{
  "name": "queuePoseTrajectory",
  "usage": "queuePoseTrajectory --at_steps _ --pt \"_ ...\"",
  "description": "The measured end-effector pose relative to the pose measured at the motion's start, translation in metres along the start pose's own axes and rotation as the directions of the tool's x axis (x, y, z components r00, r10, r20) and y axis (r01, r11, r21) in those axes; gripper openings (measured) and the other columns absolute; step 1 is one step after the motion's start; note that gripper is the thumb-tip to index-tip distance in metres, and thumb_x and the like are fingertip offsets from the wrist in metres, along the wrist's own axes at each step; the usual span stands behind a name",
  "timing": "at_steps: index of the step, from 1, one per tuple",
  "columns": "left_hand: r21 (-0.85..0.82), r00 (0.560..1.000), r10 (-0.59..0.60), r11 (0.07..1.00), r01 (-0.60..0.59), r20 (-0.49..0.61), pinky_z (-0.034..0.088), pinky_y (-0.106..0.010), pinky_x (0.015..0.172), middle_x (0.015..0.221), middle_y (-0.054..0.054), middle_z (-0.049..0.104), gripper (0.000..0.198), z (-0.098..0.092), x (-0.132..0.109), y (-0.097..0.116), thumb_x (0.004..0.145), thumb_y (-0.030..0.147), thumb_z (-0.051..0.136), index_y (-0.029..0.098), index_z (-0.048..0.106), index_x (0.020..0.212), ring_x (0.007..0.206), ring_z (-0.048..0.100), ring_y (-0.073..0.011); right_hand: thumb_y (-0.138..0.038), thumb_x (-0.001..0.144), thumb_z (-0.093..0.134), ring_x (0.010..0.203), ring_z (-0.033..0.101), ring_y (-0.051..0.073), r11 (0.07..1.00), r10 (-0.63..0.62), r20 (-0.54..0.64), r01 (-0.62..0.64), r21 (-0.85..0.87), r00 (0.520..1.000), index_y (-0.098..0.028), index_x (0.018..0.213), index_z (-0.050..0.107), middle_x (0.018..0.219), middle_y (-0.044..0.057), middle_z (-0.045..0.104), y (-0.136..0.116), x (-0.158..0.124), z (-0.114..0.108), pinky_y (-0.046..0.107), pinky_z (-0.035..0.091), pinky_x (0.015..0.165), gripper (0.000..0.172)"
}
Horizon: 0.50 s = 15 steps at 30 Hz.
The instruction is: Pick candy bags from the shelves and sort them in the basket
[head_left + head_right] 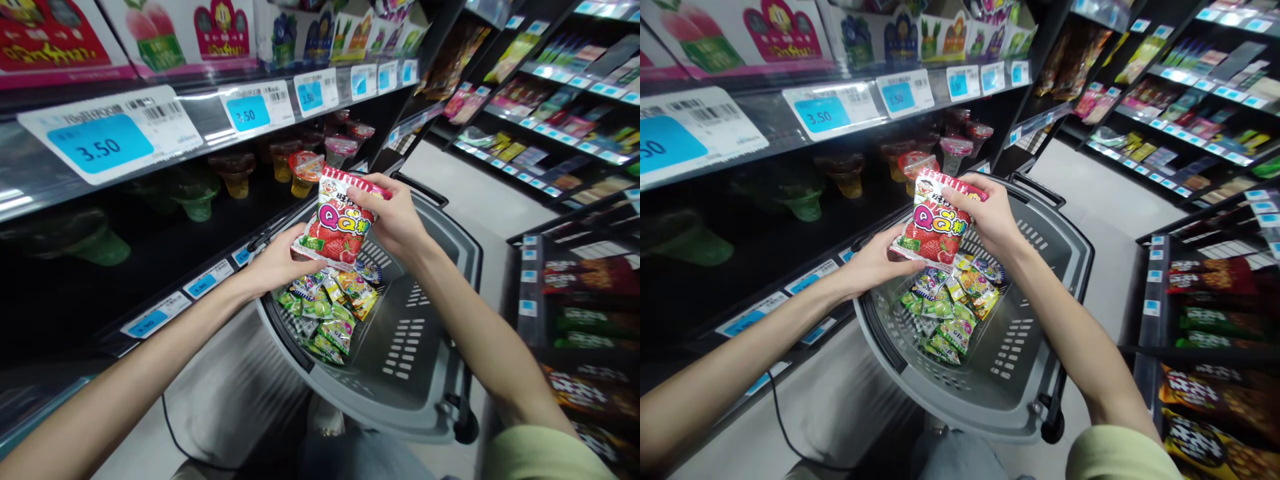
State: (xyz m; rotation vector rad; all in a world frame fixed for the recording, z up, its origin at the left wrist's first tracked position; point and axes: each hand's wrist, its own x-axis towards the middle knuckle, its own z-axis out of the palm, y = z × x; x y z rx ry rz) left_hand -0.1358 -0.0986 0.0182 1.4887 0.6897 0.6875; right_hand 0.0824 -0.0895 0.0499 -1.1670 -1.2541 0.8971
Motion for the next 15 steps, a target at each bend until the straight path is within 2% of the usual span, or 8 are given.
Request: queuePoseTrajectory --at_steps 15 --pt "0.046 1.000 0.017 0.999 -0.018 0.007 0.054 -0.034 0.085 0.115 -0.007 0.068 0.052 -0.0024 0.0010 -0.0058 0.072 0.023 0.076 0.014 0.058 0.120 0.094 0.066 -0.0196 -0.041 0.065 0.087 0.075 0.067 0.015 0.999 -0.004 0.009 0.004 0.035 1.000 -0.022 0.085 0.066 0.083 -0.002 0.069 0.0008 -0.0008 0.0008 0.031 0.057 0.073 0.035"
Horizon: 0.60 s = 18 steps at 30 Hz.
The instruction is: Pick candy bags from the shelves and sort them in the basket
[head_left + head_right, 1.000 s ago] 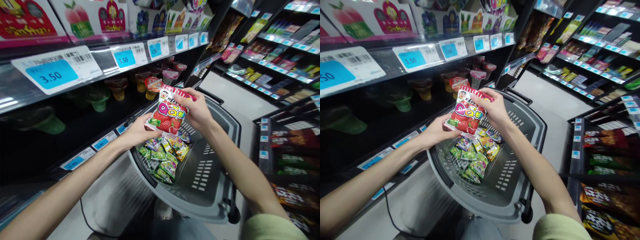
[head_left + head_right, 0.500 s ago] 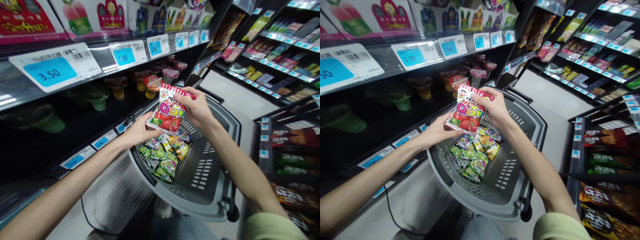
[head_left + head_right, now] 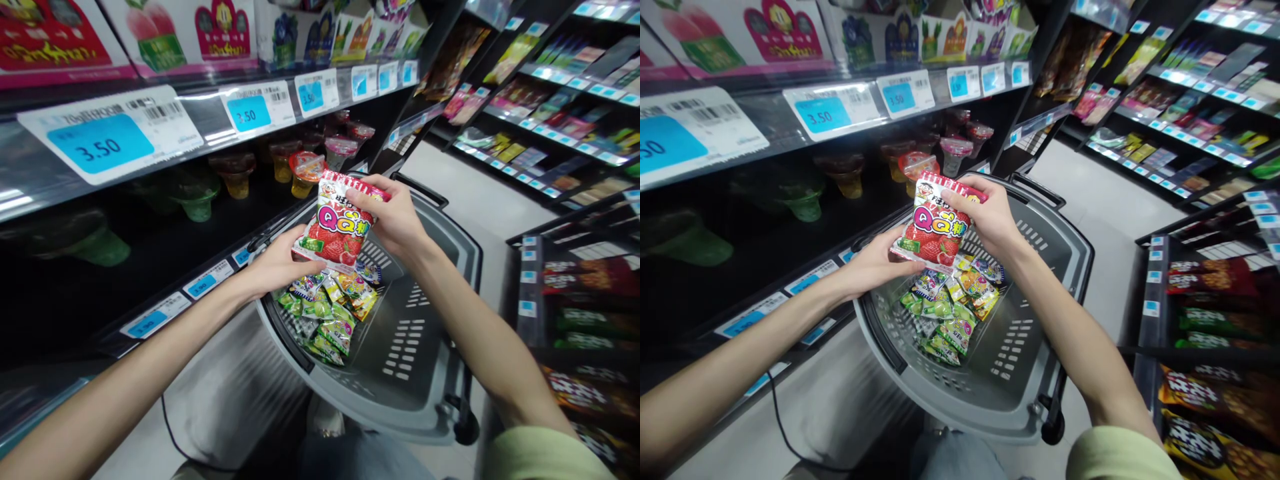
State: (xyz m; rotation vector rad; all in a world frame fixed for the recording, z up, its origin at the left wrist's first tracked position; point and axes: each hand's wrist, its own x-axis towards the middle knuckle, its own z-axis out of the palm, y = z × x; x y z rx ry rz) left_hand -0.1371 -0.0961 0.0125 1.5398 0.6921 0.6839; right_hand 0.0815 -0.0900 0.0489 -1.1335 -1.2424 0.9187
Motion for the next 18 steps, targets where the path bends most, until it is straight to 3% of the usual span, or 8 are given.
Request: queuePoseTrajectory --at_steps 10,13,16,18 --pt "-0.077 0.998 -0.062 0.995 0.059 -0.029 0.054 -0.036 0.081 0.105 -0.007 0.072 0.052 -0.002 0.001 0.004 0.068 0.021 0.078 0.014 0.062 0.116 0.090 0.067 -0.0213 -0.041 0.064 0.087 0.075 0.067 0.015 0.999 0.046 -0.017 -0.046 -0.012 0.999 -0.022 0.086 0.066 0.084 -0.001 0.070 -0.002 0.000 0.001 0.032 0.058 0.076 0.037" --pt "-0.102 0.997 -0.032 0.995 0.025 -0.071 0.054 -0.035 0.080 0.101 -0.006 0.072 0.047 0.000 -0.001 0.004 0.067 0.022 0.078 0.013 0.062 0.110 0.085 0.067 -0.0199 -0.042 0.063 0.088 0.081 0.069 0.018 0.994 0.076 -0.007 -0.075 0.076 0.997 -0.022 0.092 0.067 0.090 0.001 0.072 0.000 -0.001 0.003 0.035 0.059 0.082 0.041" --pt "-0.060 0.987 0.053 0.996 -0.063 -0.153 0.055 -0.032 0.075 0.096 -0.006 0.071 0.042 0.002 -0.006 0.001 0.070 0.026 0.077 0.013 0.061 0.106 0.080 0.066 -0.0181 -0.043 0.065 0.087 0.095 0.071 0.022 0.968 0.126 0.115 -0.148 0.203 0.985 -0.022 0.104 0.067 0.106 0.005 0.074 0.003 -0.007 0.008 0.039 0.057 0.092 0.049" --pt "0.065 0.960 0.124 0.992 -0.111 -0.252 0.055 -0.031 0.078 0.100 -0.006 0.072 0.043 0.002 -0.010 -0.001 0.073 0.028 0.075 0.014 0.059 0.111 0.083 0.067 -0.0186 -0.034 0.060 0.092 0.099 0.071 0.024 0.971 0.153 0.260 -0.194 0.141 0.953 -0.021 0.105 0.068 0.106 0.007 0.075 0.005 -0.011 0.012 0.038 0.056 0.095 0.053"
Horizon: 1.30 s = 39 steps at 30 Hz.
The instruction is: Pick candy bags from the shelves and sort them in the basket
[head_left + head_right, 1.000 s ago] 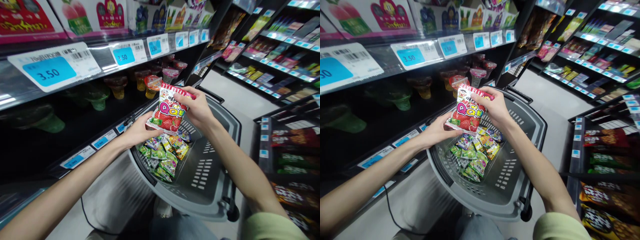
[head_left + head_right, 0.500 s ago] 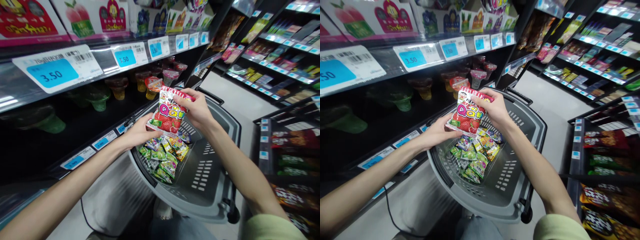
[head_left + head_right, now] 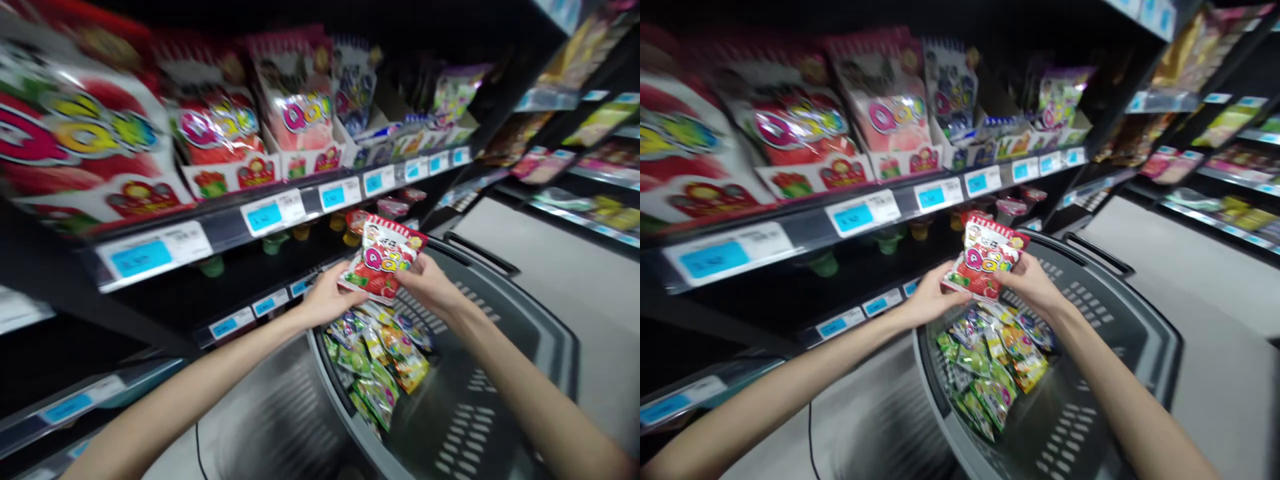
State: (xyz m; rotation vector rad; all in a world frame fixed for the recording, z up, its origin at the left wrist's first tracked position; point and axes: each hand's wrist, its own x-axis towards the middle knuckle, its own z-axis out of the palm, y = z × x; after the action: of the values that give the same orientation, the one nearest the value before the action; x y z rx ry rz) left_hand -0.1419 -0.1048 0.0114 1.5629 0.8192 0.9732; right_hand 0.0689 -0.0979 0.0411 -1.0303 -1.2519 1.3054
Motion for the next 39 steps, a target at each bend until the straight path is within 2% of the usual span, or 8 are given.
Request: queuePoseTrajectory --at_steps 4,8,12,15,20,26,32,39 --pt "0.484 0.984 0.178 0.861 -0.158 0.004 0.054 -0.032 0.082 0.105 -0.007 0.071 0.046 -0.010 -0.008 0.012 0.086 0.029 0.061 0.018 0.053 0.130 0.088 0.067 -0.0196 -0.028 0.062 0.090 0.102 0.071 0.027 0.985 0.053 0.093 -0.037 -0.170 0.994 -0.018 0.102 0.071 0.105 0.009 0.076 0.005 -0.003 0.003 0.039 0.056 0.098 0.045" --pt "0.824 0.899 0.399 0.438 -0.360 0.180 0.049 -0.034 0.099 0.127 -0.011 0.060 0.051 -0.031 -0.015 0.057 0.088 0.015 0.048 0.015 0.045 0.139 0.113 0.056 -0.0210 -0.030 0.059 0.090 0.100 0.071 0.028 0.981 -0.031 -0.043 0.022 -0.193 0.999 -0.023 0.100 0.073 0.107 0.007 0.076 0.005 -0.001 -0.004 0.039 0.057 0.096 0.044" --pt "0.982 0.792 0.581 -0.099 -0.161 0.188 0.046 -0.039 0.096 0.123 -0.014 0.058 0.039 -0.055 -0.024 0.112 0.091 0.016 0.048 0.010 0.054 0.130 0.113 0.052 -0.0264 -0.034 0.055 0.091 0.101 0.071 0.031 0.974 -0.045 -0.078 0.027 -0.224 0.996 -0.025 0.092 0.077 0.103 0.008 0.077 0.005 0.005 -0.013 0.039 0.056 0.097 0.041" --pt "0.961 0.712 0.689 -0.266 0.077 0.133 0.045 -0.040 0.089 0.118 -0.014 0.061 0.034 -0.070 -0.031 0.142 0.094 0.020 0.046 0.010 0.058 0.125 0.106 0.053 -0.0269 -0.035 0.047 0.092 0.092 0.072 0.036 0.965 -0.023 -0.078 0.002 -0.261 0.997 -0.024 0.080 0.079 0.093 0.010 0.077 0.005 0.006 -0.015 0.045 0.059 0.090 0.038" --pt "0.918 0.754 0.645 -0.213 0.335 -0.126 0.044 -0.043 0.088 0.115 -0.017 0.061 0.035 -0.091 -0.032 0.167 0.099 0.029 0.040 0.008 0.060 0.120 0.109 0.054 -0.0315 -0.045 0.051 0.089 0.075 0.071 0.034 0.937 -0.196 -0.175 0.131 -0.324 0.965 -0.034 0.067 0.075 0.078 0.014 0.073 -0.013 -0.003 0.004 0.047 0.059 0.078 0.023" --pt "0.915 0.757 0.589 -0.070 0.396 -0.283 0.044 -0.042 0.089 0.109 -0.016 0.061 0.035 -0.097 -0.024 0.164 0.099 0.037 0.043 0.013 0.059 0.117 0.105 0.055 -0.0307 -0.027 0.062 0.089 0.097 0.071 0.028 0.912 -0.408 -0.222 0.407 -0.055 0.885 -0.032 0.086 0.076 0.101 0.007 0.074 -0.095 0.004 0.075 0.042 0.054 0.100 0.028" --pt "0.939 0.774 0.588 -0.067 0.337 -0.236 0.042 -0.042 0.089 0.105 -0.017 0.060 0.032 -0.095 -0.031 0.158 0.098 0.033 0.042 0.009 0.056 0.116 0.100 0.055 -0.0307 -0.021 0.066 0.087 0.101 0.071 0.025 0.774 -0.625 0.085 0.630 -0.067 0.776 -0.018 0.095 0.075 0.107 0.007 0.075 -0.168 0.046 0.154 0.042 0.054 0.103 0.032" --pt "0.954 0.771 0.599 -0.037 0.296 -0.216 0.042 -0.043 0.088 0.098 -0.016 0.060 0.027 -0.100 -0.035 0.157 0.096 0.025 0.041 0.009 0.057 0.111 0.095 0.054 -0.0305 -0.030 0.057 0.091 0.094 0.072 0.024 0.863 -0.409 0.373 0.486 -0.139 0.833 -0.015 0.095 0.071 0.097 0.007 0.076 -0.181 0.084 0.212 0.042 0.058 0.095 0.046"
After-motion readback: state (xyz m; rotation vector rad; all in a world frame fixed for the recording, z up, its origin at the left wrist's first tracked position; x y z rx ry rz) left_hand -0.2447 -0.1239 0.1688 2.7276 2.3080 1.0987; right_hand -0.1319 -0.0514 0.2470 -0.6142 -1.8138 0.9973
